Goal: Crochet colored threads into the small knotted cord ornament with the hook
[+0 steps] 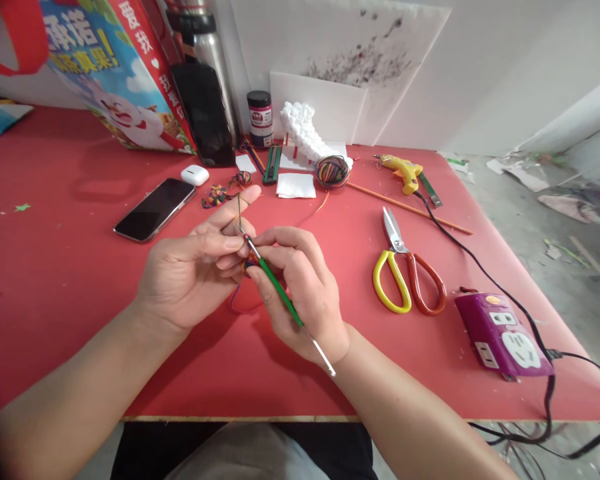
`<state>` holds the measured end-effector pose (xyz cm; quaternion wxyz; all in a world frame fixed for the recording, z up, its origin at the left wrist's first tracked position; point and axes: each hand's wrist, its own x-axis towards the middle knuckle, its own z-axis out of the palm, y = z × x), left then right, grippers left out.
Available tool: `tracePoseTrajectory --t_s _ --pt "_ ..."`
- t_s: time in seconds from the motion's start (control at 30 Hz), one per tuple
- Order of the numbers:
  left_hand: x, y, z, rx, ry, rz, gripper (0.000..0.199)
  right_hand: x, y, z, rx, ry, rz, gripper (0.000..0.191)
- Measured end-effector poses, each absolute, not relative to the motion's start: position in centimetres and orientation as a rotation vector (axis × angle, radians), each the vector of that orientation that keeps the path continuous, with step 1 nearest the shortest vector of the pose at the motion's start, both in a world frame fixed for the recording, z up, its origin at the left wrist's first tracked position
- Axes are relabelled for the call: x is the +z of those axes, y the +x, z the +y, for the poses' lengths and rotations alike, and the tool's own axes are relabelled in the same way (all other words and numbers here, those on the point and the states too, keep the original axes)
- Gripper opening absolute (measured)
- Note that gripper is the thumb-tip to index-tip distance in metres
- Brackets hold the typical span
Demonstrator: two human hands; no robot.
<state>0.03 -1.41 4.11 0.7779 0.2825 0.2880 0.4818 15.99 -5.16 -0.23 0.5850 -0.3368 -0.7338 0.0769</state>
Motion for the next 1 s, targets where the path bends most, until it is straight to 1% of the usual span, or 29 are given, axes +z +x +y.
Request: tracePoseTrajectory --t_s 0.17,0.27,0.43,0.5,0.57,0.63,0.83,0.9,1.0 --pt "4.3 1.0 -2.3 1.209 0.703 0.686 0.096 -0.7 14.9 -5.6 0.075 -0.883 -1.669 0.022" --pt "4.3 1.1 -2.3 1.206 0.697 0.704 0.096 -0.7 15.0 -5.4 0.069 -0.878 -1.696 0.019" --pt "3.6 0.8 -1.6 1.188 0.798 0.725 0.080 -0.7 15.4 -5.1 0.188 -0.881 -1.671 0.012" --pt "3.2 0.8 -1.4 1.207 0.841 0.719 0.072 -0.7 15.2 -5.2 0.225 -0.900 -1.644 0.012" --pt "3.1 0.9 -1.4 1.242 0.853 0.706 0.068 -0.8 15.0 -5.3 0.221 -0.900 -1.632 0.013" --pt "3.0 0.9 -1.5 1.259 0.837 0.694 0.071 -0.8 15.0 -5.3 0.195 -0.877 -1.653 0.014" --pt "3.4 0.7 -1.5 1.155 0.765 0.669 0.090 -1.0 16.2 -4.7 0.090 -0.806 -1.791 0.018" --pt "3.5 0.6 -1.4 1.149 0.766 0.678 0.091 -1.0 16.4 -4.5 0.083 -0.805 -1.800 0.017" --pt "3.2 0.7 -1.5 1.177 0.805 0.692 0.087 -1.0 16.4 -4.4 0.108 -0.806 -1.790 0.015"
